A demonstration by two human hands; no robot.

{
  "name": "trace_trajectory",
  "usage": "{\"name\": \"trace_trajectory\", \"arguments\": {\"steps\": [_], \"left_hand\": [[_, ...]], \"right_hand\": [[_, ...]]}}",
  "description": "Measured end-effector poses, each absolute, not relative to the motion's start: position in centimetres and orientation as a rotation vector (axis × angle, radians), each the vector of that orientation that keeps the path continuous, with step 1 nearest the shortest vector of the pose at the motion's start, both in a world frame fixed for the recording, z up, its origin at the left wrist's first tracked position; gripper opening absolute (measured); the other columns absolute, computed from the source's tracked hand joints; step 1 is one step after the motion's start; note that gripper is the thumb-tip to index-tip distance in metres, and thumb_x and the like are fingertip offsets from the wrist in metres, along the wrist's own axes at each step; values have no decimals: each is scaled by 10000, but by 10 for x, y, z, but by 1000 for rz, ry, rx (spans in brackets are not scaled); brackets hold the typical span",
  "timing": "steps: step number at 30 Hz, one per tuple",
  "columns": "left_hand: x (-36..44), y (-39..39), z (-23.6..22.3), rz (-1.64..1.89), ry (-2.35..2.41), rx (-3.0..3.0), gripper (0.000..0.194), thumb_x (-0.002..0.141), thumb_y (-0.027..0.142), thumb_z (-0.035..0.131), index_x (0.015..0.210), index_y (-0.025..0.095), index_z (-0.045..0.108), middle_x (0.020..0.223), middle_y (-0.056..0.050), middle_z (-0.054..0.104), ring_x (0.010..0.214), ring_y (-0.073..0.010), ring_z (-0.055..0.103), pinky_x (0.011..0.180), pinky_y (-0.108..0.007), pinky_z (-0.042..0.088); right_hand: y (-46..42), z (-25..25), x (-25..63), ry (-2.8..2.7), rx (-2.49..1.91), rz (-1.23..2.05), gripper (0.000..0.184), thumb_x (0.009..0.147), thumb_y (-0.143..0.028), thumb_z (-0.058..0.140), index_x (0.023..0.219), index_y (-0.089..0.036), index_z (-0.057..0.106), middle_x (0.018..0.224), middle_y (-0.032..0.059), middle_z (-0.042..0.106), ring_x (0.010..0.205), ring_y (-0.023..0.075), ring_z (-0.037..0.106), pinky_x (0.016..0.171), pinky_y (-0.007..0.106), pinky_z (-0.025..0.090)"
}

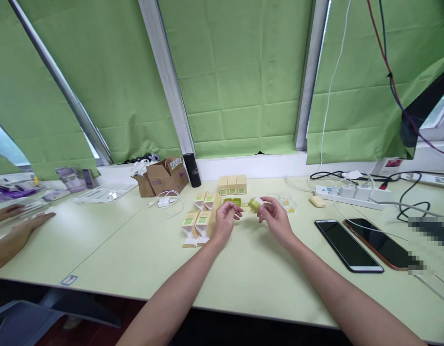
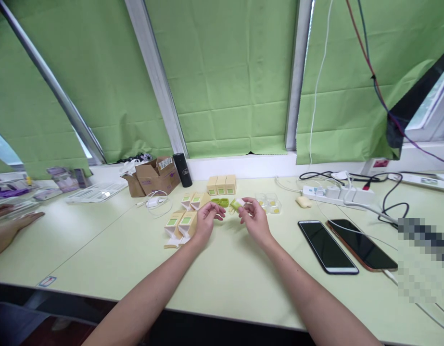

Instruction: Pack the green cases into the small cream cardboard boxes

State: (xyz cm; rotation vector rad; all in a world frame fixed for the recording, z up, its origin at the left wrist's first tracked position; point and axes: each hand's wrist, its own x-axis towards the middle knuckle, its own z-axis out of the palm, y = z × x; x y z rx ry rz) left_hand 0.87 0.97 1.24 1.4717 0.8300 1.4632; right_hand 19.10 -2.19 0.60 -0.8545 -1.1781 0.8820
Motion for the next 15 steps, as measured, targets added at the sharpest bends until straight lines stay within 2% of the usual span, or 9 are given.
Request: {"name": "trace_trajectory", "arguments": {"steps": [2, 6, 8, 10, 13, 15], "left_hand": [[9, 9, 11, 1459, 818, 1524, 142, 858, 290, 594, 761, 192, 562, 784, -32, 684, 734, -161, 657, 663, -274, 516], [7, 5, 11, 1460, 850, 1702, 233, 959, 327, 521, 782, 193, 589, 818, -55, 683, 837, -197, 655, 785, -327, 514], [6, 3, 13, 1474, 888, 1836, 233, 989, 355, 528, 869, 187, 635, 910, -79, 692, 924, -219, 658, 875, -365, 513], [6, 0, 14, 1481, 923, 1988, 185, 964, 344, 603, 1041, 190, 670, 1079, -108, 680, 1087, -255, 635, 990, -415, 495], [8, -6, 14, 1416, 929, 2199, 470, 893, 266, 718, 1347, 247, 600, 1351, -122, 588, 1338, -298, 501, 1153, -484, 413], [10, -9, 14, 1335, 898, 2309, 629, 879, 220, 741, 1462, 300, 521, 1469, -106, 515, 1426, -299, 416, 1218, -501, 356]], "right_hand": [[-20, 7, 191, -1087, -842, 1008, 595, 747, -677, 806, 1075, -210, 635, 741, 19, 691, 663, 184, 632, 567, 314, 539], [-19, 7, 190, -979, -825, 1204, 620, 675, -711, 845, 961, -186, 681, 721, 34, 709, 600, 159, 627, 541, 299, 535], [-19, 7, 189, -960, -796, 1267, 607, 668, -712, 852, 903, -177, 690, 718, 40, 714, 579, 142, 620, 532, 279, 529], [-19, 7, 189, -941, -780, 1303, 598, 662, -710, 860, 861, -171, 693, 713, 42, 715, 558, 128, 613, 519, 263, 521], [-19, 7, 189, -928, -786, 1325, 598, 656, -712, 865, 834, -166, 696, 675, 31, 695, 528, 123, 603, 496, 255, 509], [-19, 7, 189, -940, -804, 1333, 603, 660, -722, 857, 821, -164, 693, 648, 28, 683, 513, 124, 595, 486, 255, 499]]}}
